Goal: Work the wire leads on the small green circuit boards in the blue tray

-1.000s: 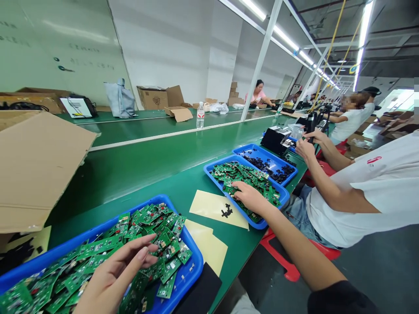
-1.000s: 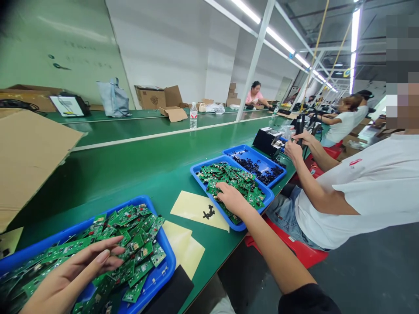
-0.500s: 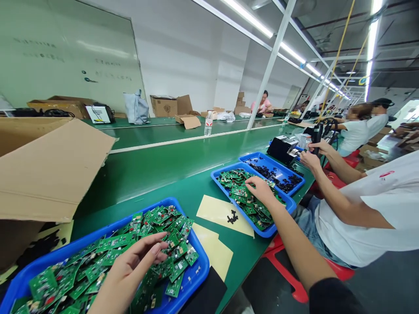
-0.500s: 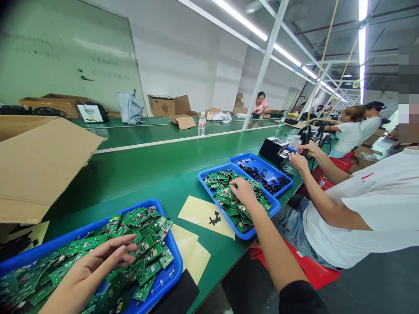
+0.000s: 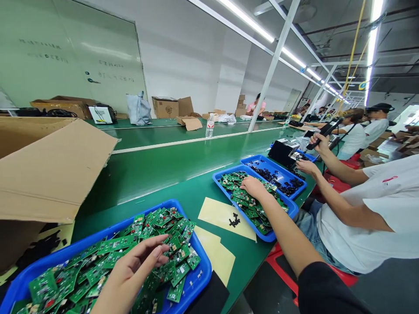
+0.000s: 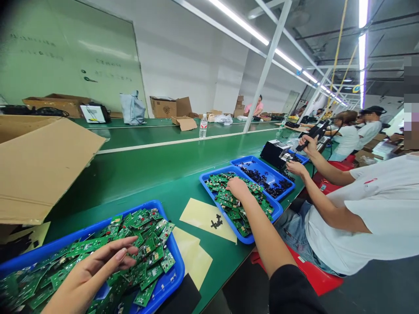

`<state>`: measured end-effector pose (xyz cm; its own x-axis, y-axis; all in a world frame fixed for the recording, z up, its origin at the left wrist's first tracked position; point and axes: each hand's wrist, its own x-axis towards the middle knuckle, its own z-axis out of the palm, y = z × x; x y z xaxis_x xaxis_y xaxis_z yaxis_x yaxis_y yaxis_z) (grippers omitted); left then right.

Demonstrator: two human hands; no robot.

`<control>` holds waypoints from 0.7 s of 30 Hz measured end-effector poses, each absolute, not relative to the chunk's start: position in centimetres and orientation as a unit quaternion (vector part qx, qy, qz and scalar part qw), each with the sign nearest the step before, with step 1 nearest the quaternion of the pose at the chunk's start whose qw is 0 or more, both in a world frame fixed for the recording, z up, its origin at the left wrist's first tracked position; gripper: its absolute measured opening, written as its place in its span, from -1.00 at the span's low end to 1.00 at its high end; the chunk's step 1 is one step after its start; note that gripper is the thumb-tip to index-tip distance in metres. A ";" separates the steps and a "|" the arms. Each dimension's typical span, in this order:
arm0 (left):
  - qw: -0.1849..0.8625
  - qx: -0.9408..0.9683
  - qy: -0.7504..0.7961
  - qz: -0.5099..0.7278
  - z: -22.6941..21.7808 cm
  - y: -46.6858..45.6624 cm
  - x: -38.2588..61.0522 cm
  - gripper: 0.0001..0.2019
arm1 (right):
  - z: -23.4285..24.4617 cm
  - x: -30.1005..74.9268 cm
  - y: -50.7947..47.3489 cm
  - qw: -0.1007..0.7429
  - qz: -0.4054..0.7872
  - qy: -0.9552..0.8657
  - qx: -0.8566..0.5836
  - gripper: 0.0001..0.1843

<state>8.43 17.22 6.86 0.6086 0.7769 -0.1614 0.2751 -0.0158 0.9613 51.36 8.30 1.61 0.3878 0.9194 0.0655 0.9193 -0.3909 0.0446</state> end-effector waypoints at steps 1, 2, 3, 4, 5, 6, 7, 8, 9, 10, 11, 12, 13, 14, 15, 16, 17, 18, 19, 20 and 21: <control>0.589 0.677 0.386 0.214 6.9 17.2 8.4 -0.42 | 1.7 51.4 8.3 0.007 0.036 0.558 0.829 -0.75; 0.593 0.675 0.383 0.214 6.9 17.2 8.4 -0.43 | 1.9 51.3 8.4 0.012 0.033 0.562 0.826 -0.75; 0.596 0.673 0.381 0.214 6.8 17.2 8.4 -0.43 | 2.0 51.3 8.5 0.016 0.030 0.566 0.824 -0.75; 0.599 0.673 0.379 0.214 6.8 17.2 8.3 -0.44 | 2.1 51.3 8.5 0.019 0.028 0.568 0.822 -0.75; 0.600 0.673 0.377 0.213 6.7 17.2 8.3 -0.44 | 2.2 51.2 8.6 0.022 0.025 0.569 0.821 -0.75; 0.599 0.674 0.376 0.213 6.6 17.2 8.3 -0.45 | 2.3 51.2 8.6 0.024 0.021 0.569 0.822 -0.75; 0.598 0.675 0.377 0.213 6.6 17.3 8.2 -0.45 | 2.4 51.2 8.6 0.027 0.017 0.567 0.823 -0.74; 0.597 0.675 0.377 0.212 6.5 17.3 8.2 -0.45 | 2.5 51.1 8.6 0.029 0.012 0.563 0.826 -0.74; 0.597 0.676 0.378 0.209 6.5 17.2 8.2 -0.44 | 2.7 51.1 8.6 0.033 0.006 0.558 0.829 -0.74; 0.597 0.676 0.377 0.208 6.6 17.2 8.2 -0.44 | 2.8 51.0 8.6 0.037 -0.001 0.551 0.834 -0.74; 0.599 0.676 0.377 0.206 6.6 17.1 8.2 -0.44 | 2.9 51.0 8.6 0.041 -0.007 0.543 0.838 -0.74; 0.599 0.676 0.376 0.206 6.7 17.0 8.2 -0.44 | 3.0 50.9 8.6 0.046 -0.013 0.536 0.843 -0.74; 0.600 0.674 0.378 0.209 6.8 16.9 8.3 -0.44 | 3.1 50.9 8.6 0.050 -0.018 0.529 0.847 -0.74; 0.599 0.670 0.381 0.218 6.8 16.8 8.4 -0.45 | 3.2 50.8 8.6 0.053 -0.022 0.523 0.850 -0.74; 0.596 0.666 0.385 0.230 6.9 16.6 8.4 -0.46 | 3.4 50.7 8.6 0.056 -0.026 0.519 0.853 -0.74; 0.593 0.661 0.390 0.242 6.9 16.5 8.5 -0.47 | 3.5 50.6 8.6 0.059 -0.029 0.516 0.854 -0.74; 0.592 0.659 0.392 0.248 6.9 16.5 8.5 -0.48 | 3.6 50.5 8.6 0.060 -0.032 0.514 0.855 -0.74; 0.592 0.658 0.392 0.250 6.9 16.5 8.5 -0.48 | 3.7 50.4 8.6 0.061 -0.034 0.513 0.855 -0.74; 0.595 0.660 0.389 0.245 6.9 16.6 8.5 -0.48 | 3.8 50.3 8.6 0.061 -0.035 0.513 0.856 -0.74; 0.599 0.662 0.384 0.235 6.8 16.7 8.4 -0.47 | 3.8 50.1 8.6 0.061 -0.036 0.513 0.856 -0.73; 0.604 0.665 0.378 0.225 6.8 16.9 8.4 -0.46 | 3.9 50.0 8.6 0.060 -0.035 0.513 0.855 -0.73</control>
